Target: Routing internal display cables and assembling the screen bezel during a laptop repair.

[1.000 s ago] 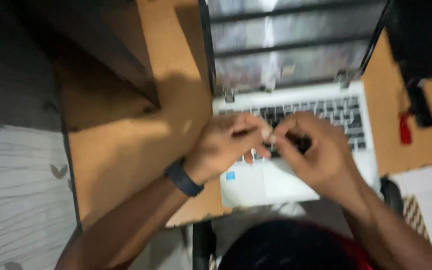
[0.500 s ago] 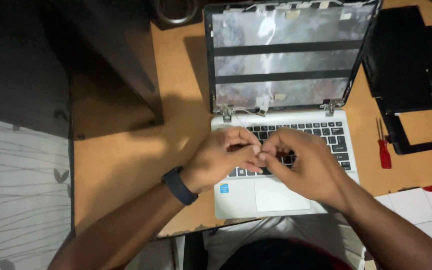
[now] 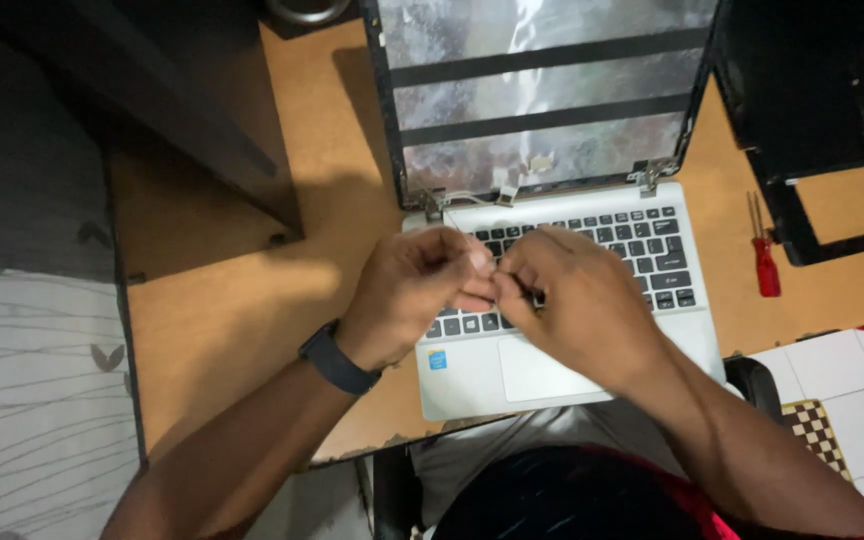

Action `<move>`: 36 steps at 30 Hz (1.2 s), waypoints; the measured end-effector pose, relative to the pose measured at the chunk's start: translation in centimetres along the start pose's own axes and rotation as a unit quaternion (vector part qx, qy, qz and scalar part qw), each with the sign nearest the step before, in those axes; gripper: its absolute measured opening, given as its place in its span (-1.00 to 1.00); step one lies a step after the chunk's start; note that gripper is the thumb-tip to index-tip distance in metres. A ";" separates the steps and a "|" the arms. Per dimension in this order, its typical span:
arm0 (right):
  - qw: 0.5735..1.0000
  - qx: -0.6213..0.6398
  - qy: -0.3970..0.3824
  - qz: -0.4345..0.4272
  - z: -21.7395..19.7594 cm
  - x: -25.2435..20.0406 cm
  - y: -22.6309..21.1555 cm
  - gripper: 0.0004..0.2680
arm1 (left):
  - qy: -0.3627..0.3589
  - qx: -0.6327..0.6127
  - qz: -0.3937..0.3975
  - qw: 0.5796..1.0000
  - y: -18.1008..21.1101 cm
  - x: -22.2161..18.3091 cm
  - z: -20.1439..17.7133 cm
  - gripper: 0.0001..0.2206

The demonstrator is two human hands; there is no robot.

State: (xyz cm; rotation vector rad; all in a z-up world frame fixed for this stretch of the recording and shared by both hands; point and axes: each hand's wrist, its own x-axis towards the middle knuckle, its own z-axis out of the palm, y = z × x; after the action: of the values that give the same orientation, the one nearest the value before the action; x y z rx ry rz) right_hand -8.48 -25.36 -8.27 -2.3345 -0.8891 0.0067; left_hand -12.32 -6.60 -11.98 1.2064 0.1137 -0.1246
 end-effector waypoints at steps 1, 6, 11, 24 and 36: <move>1.000 0.003 -0.004 0.001 0.2 -0.5 0.4 -0.90 | 0.004 -0.001 -0.004 1.000 0.1 -0.1 -0.1 -0.92; 0.997 0.059 -0.032 0.027 -0.6 -0.6 2.1 -0.89 | 0.011 -0.045 0.006 0.999 -0.6 0.3 -0.3 -0.87; 0.998 0.044 -0.036 0.025 -2.5 0.0 2.0 -0.90 | 0.028 -0.069 0.021 0.997 0.2 0.1 -0.1 -0.88; 0.996 -0.024 -0.079 -0.021 -1.2 0.3 1.3 -0.96 | 0.059 0.036 0.030 0.997 0.9 0.7 -1.5 -0.80; 0.998 -0.021 -0.015 -0.054 -1.0 0.3 0.6 -0.96 | 0.156 0.035 -0.044 0.986 2.9 1.1 -1.3 -0.80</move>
State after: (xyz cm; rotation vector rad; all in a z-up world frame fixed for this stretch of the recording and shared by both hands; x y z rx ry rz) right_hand -7.63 -26.09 -7.71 -2.3268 -1.0397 -0.0223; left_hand -10.82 -4.38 -9.97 1.2858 0.4402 -0.0158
